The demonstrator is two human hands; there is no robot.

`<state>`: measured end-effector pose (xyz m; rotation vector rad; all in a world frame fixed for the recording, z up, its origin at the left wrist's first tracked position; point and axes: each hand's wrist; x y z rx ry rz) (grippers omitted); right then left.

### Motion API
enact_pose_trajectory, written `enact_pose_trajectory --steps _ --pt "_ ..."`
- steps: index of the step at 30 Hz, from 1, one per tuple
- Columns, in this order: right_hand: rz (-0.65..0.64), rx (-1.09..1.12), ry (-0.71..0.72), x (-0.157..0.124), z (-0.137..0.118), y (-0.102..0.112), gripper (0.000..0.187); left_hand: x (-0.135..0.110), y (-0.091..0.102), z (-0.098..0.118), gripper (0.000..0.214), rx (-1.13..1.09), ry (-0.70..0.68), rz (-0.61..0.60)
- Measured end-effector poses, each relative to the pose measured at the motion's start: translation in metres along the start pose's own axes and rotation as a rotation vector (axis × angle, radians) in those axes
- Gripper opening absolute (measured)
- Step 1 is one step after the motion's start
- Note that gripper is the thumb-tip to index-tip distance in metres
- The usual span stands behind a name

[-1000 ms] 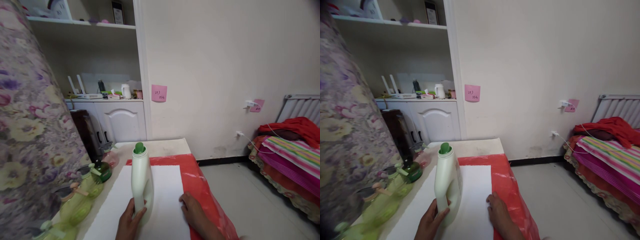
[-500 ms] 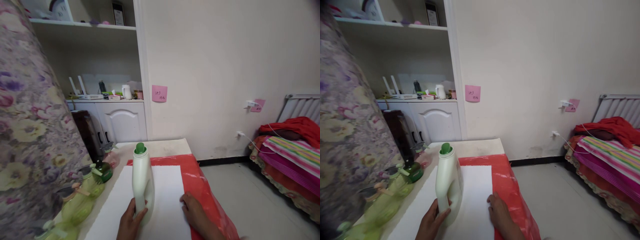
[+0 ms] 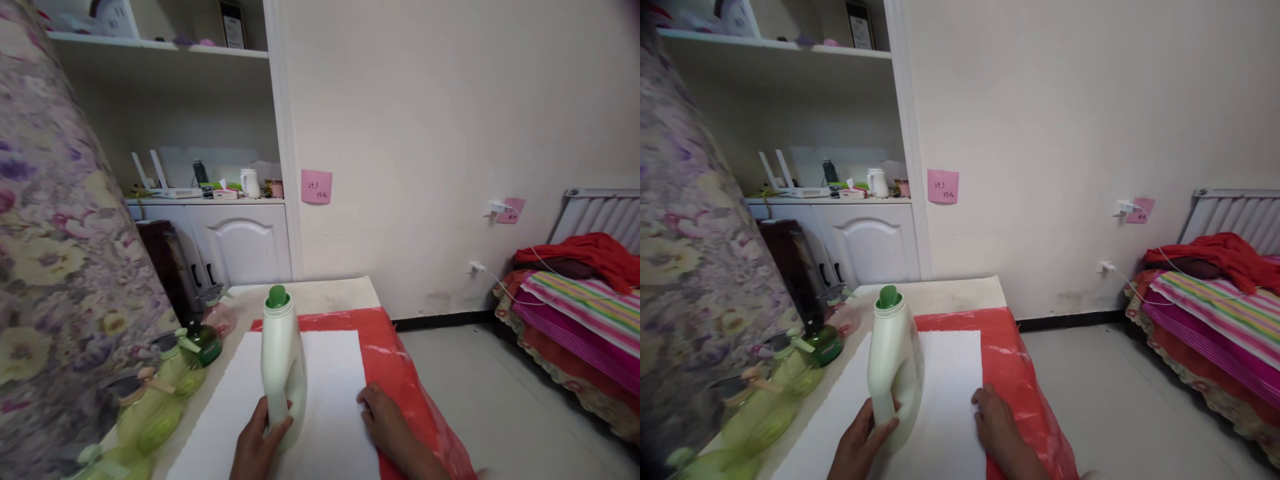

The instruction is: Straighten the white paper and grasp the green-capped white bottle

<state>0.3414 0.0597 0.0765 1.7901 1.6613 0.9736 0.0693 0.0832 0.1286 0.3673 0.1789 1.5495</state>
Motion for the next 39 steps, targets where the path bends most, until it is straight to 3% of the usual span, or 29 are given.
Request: enact_pose_trajectory --steps 21,29,39 --pt "0.006 0.001 0.010 0.000 0.005 -0.004 0.034 -0.001 -0.004 -0.014 0.035 0.052 0.005 0.003" --pt "-0.008 0.012 0.008 -0.002 0.004 -0.002 0.031 -0.003 0.000 -0.018 0.037 -0.026 -0.028 -0.045" --pt "-0.005 -0.009 -0.021 0.002 0.004 -0.007 0.034 0.004 0.003 0.003 0.038 -0.243 0.105 -0.083"
Point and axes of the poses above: each hand's wrist, its own x-axis towards the middle knuckle, its own y-axis out of the back of the hand, z = x × y, and after that the axes turned 2 degrees about y, right-handed
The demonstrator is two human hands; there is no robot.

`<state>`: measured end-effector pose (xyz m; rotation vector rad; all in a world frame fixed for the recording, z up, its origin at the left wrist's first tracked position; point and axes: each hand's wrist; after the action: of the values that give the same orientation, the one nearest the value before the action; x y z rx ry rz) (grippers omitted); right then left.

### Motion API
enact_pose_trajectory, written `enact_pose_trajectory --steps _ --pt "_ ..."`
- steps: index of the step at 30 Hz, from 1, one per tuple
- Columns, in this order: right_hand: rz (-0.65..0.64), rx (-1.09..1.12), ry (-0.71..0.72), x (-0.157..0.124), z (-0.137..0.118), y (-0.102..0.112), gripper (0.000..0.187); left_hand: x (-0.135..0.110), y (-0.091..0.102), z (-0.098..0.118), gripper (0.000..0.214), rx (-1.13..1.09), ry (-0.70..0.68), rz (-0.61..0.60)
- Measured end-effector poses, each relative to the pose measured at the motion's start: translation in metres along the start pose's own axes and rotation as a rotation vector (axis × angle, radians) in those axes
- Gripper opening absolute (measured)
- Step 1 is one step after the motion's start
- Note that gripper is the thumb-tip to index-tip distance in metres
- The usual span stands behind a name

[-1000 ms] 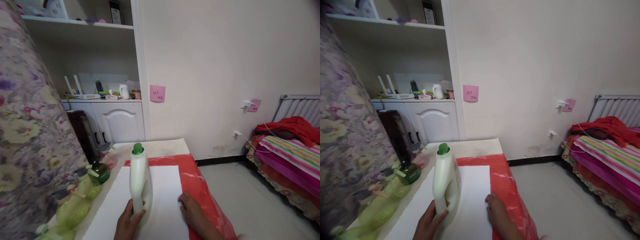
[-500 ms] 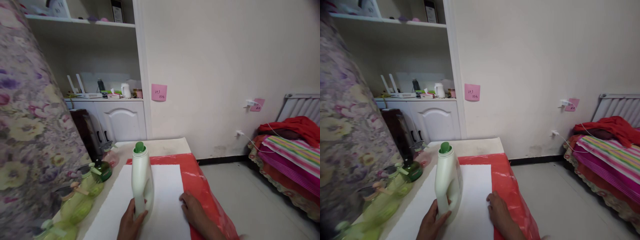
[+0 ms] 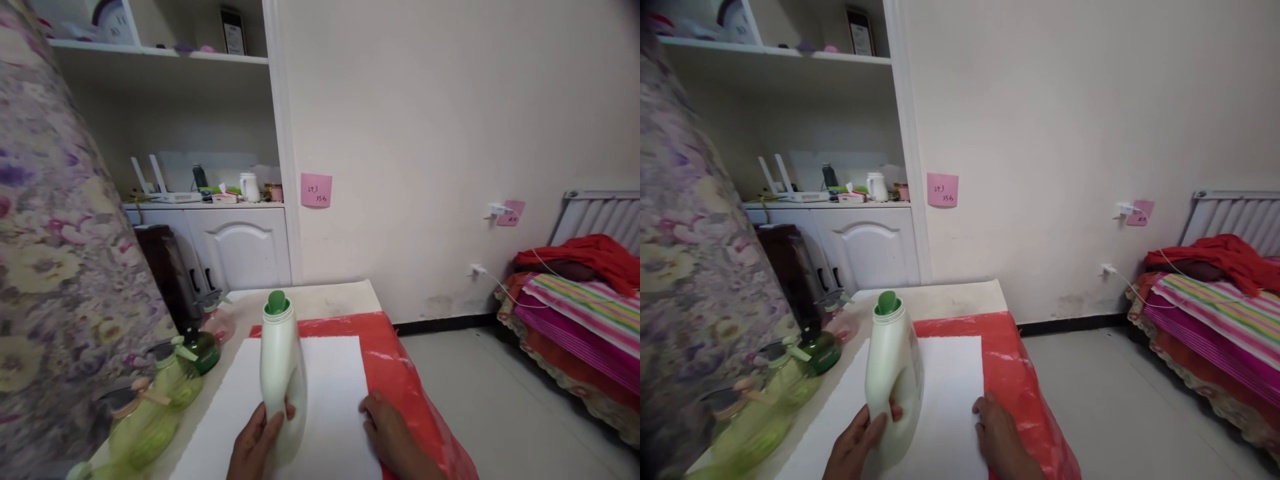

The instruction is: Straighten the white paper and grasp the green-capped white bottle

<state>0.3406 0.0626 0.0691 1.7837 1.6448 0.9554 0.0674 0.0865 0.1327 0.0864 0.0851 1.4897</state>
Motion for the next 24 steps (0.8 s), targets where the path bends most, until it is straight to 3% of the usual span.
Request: enact_pose_trajectory --steps 13,24 --pt "0.006 0.022 0.006 -0.001 -0.002 0.003 0.036 0.004 -0.011 0.021 0.041 -0.100 0.034 0.009" --pt "0.020 0.021 0.003 0.000 -0.003 0.004 0.035 0.006 0.002 -0.005 0.042 0.037 -0.021 0.045"
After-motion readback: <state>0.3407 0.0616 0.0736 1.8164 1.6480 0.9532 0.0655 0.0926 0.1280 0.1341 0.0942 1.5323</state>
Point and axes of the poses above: each hand's wrist, its own x-axis towards the middle knuckle, its own y-axis out of the back of the hand, z = x × y, and after that the axes turned 2 degrees about y, right-handed
